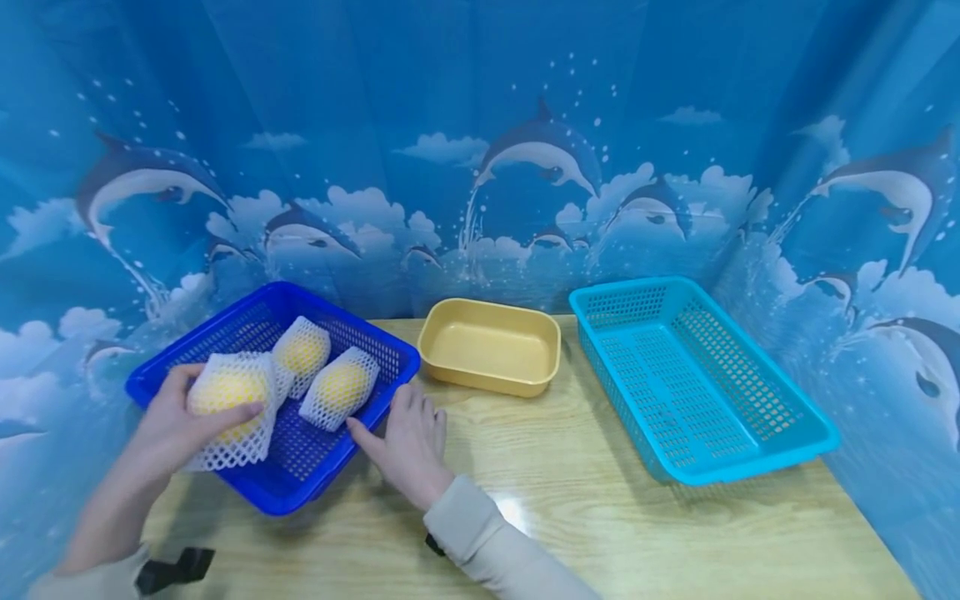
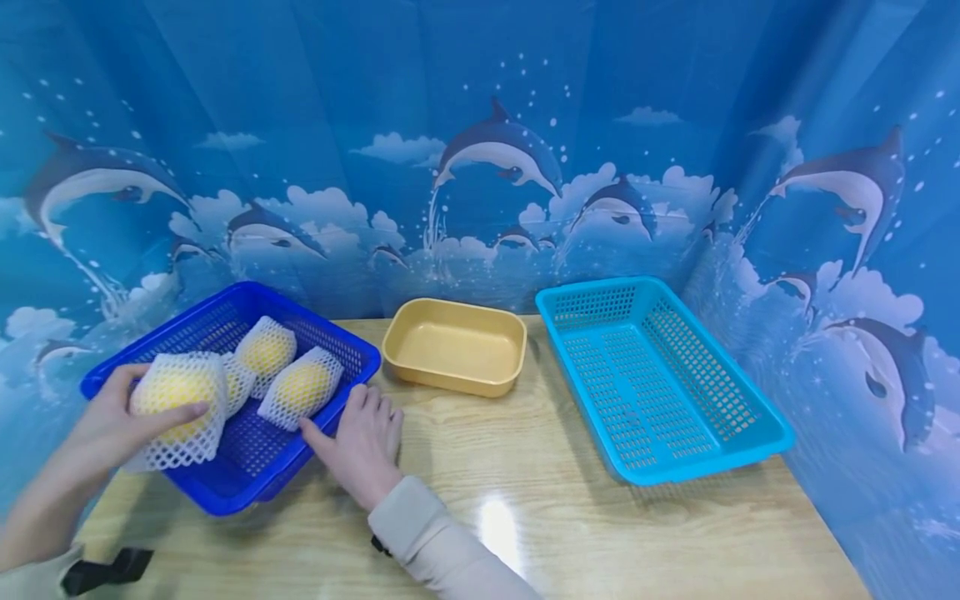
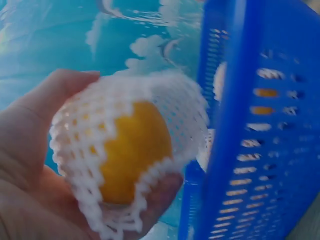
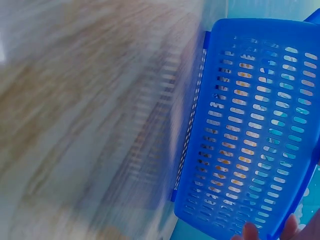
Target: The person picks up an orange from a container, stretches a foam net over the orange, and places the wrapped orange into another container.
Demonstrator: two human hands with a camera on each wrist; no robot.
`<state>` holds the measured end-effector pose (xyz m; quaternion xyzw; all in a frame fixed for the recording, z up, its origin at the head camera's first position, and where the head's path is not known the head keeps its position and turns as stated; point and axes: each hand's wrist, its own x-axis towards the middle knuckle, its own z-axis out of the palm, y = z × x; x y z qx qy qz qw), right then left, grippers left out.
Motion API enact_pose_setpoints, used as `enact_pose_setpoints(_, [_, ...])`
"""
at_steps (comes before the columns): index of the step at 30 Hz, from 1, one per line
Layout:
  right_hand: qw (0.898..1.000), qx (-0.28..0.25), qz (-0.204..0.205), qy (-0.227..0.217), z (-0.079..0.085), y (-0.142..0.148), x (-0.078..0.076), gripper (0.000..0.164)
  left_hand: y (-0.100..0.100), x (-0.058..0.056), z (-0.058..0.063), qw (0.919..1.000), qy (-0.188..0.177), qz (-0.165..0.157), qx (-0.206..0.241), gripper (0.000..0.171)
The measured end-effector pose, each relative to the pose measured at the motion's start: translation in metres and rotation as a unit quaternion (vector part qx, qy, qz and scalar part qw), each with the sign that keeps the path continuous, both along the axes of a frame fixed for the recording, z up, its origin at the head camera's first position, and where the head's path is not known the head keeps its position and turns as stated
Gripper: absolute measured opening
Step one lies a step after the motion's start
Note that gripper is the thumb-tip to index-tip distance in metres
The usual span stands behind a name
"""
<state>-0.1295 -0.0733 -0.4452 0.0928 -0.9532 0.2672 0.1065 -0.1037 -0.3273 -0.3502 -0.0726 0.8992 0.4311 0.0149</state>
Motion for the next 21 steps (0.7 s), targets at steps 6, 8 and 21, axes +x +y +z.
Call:
enact_pose_setpoints(6, [1.000, 0.008, -0.001, 0.017, -0.002, -0.001, 0.000, 0.058, 0.010, -0.007, -0.017, 0.9954, 0.011, -0.020, -0.093, 0.105])
enact_pose_setpoints(8, [1.000, 0.006, -0.001, 0.019, -0.003, -0.001, 0.000, 0.057, 0.016, -0.008, -0.023, 0.9910, 0.022, -0.029, -0.129, 0.105])
enact_pose_setpoints(21, [1.000, 0.004, 0.000, 0.017, -0.003, 0.000, 0.001, 0.057, 0.036, -0.014, -0.050, 0.9673, 0.016, -0.062, -0.245, 0.095])
